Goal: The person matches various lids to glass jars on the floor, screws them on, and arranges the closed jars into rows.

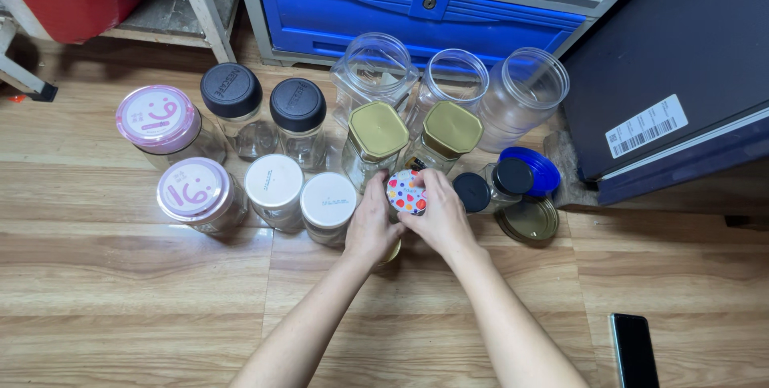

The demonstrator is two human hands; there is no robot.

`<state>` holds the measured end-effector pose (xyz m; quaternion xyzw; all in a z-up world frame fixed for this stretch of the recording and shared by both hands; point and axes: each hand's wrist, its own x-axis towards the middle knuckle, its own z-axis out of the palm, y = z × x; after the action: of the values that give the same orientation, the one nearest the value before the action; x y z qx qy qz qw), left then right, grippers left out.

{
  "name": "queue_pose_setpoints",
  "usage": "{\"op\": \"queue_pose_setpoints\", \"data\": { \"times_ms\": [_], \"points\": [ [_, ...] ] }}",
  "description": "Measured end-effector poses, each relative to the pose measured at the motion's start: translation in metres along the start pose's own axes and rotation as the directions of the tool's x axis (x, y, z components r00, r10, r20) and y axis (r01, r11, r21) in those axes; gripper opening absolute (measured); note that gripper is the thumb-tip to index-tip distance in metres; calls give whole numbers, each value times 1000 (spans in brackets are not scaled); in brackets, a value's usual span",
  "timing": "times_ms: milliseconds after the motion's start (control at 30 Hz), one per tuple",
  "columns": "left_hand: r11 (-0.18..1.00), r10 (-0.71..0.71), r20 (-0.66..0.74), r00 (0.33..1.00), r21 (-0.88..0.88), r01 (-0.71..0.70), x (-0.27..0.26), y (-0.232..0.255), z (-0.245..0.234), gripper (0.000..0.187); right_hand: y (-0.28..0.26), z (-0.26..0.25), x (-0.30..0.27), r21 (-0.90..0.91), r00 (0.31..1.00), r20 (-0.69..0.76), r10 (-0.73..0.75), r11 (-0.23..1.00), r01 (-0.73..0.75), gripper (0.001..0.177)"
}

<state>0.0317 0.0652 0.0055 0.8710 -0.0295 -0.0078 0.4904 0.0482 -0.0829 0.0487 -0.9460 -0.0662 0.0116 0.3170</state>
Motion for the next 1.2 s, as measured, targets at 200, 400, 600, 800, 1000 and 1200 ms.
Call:
{"op": "queue_pose_setpoints", "data": {
  "times_ms": [200,400,600,800,1000,1200],
  "points": [
    [999,36,-42,998,-6,-37,-1,1,-1,103,-33,-27,16,-271,980,189,-58,956,108,86],
    [997,67,-52,996,-44,-69,-2,1,-1,103,-65,-37,38,-547,916,322,240,837,-28,65],
    [997,16,-47,999,-69,-19,-1,3,-1,102,-63,-51,48,-557,916,346,201,830,28,72],
    [1000,6,-31,999,-14,-7,-1,-1,1,106,-52,-31,37,-567,915,399,51,798,203,79],
    [999,39,-34,999,-3,-39,1,-4,1,106,-56,-24,44,-607,914,402,54,763,222,79],
    [998,56,-42,998,9,-56,0,-4,0,105,-53,-33,30,-517,932,362,8,833,194,75]
  ]
}}
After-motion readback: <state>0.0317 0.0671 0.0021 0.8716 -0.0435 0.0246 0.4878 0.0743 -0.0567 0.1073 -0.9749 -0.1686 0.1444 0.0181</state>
